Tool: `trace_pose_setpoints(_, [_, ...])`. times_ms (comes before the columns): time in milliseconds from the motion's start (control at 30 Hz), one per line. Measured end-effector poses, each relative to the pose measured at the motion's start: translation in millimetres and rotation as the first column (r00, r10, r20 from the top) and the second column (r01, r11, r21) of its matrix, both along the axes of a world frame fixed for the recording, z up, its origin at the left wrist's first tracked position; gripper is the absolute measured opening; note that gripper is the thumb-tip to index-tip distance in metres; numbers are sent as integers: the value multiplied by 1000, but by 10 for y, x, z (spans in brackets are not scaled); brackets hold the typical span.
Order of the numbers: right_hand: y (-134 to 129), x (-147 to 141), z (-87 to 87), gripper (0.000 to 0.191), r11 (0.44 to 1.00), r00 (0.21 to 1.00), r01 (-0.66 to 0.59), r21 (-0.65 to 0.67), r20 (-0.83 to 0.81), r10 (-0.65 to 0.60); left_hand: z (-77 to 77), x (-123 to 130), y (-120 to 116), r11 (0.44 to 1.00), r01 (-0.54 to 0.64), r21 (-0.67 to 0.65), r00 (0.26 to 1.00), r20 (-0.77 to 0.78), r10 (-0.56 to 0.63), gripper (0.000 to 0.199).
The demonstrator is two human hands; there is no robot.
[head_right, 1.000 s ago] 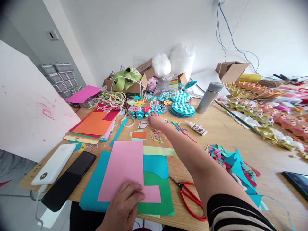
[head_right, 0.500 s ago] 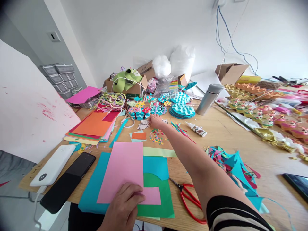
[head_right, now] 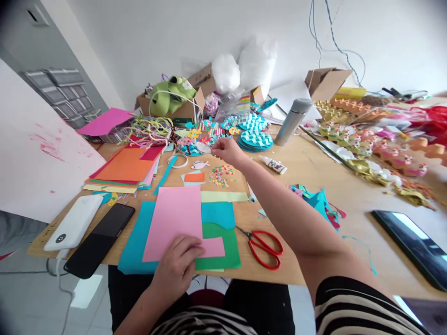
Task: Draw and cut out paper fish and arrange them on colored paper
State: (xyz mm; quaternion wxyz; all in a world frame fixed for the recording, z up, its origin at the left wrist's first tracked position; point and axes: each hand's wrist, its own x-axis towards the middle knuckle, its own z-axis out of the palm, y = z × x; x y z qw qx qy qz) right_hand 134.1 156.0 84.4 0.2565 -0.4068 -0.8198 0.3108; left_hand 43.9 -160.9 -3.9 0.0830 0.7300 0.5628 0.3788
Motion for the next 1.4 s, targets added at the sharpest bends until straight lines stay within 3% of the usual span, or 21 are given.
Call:
trace_pose_setpoints(67, [-377,246,79,9,953,961,-253,-169,-162,227,4,-8,-6,1000,3,-8,1000,-8,-3,37])
trace_pose_setpoints(133, [-799,492,64,12,852,910,-412,-322,-194,367,0,-15,-14,1000,0,-10,1000,-12,0,37])
trace_pose_setpoints(267, [-1479,851,-215,13,746,928,-358,-562,-128,349,-18,-14,-28,1000,-19,-1,999,25,19,32])
trace_pose_setpoints(433, [-1772,897,-511,5,734,945,-270,-623,-24,327,-22,-2,-27,989,-147,-24,987,56,148,28])
trace_pose_setpoints(533, [-1815,805,-530,4,775,936,-265,-574,41,350,-7,-6,-28,984,-173,-39,983,57,175,32])
trace_pose_setpoints(767, [-1871,695,-553,12,903,911,-311,-297,176,372,5,1,-47,994,-113,1,993,23,113,26])
trace_pose_setpoints(1100, [-2114,745,-505,16,960,923,-276,-36,268,276,31,38,-37,994,-97,52,995,-4,97,21])
trace_pose_setpoints(1200, [-2157,794,-558,15,962,943,-272,13,204,264,8,53,-41,990,-120,68,992,-24,122,17])
trace_pose_setpoints(1400, [-2262,971,-703,24,974,980,-168,151,-78,181,3,67,-39,988,-128,82,990,-53,133,16])
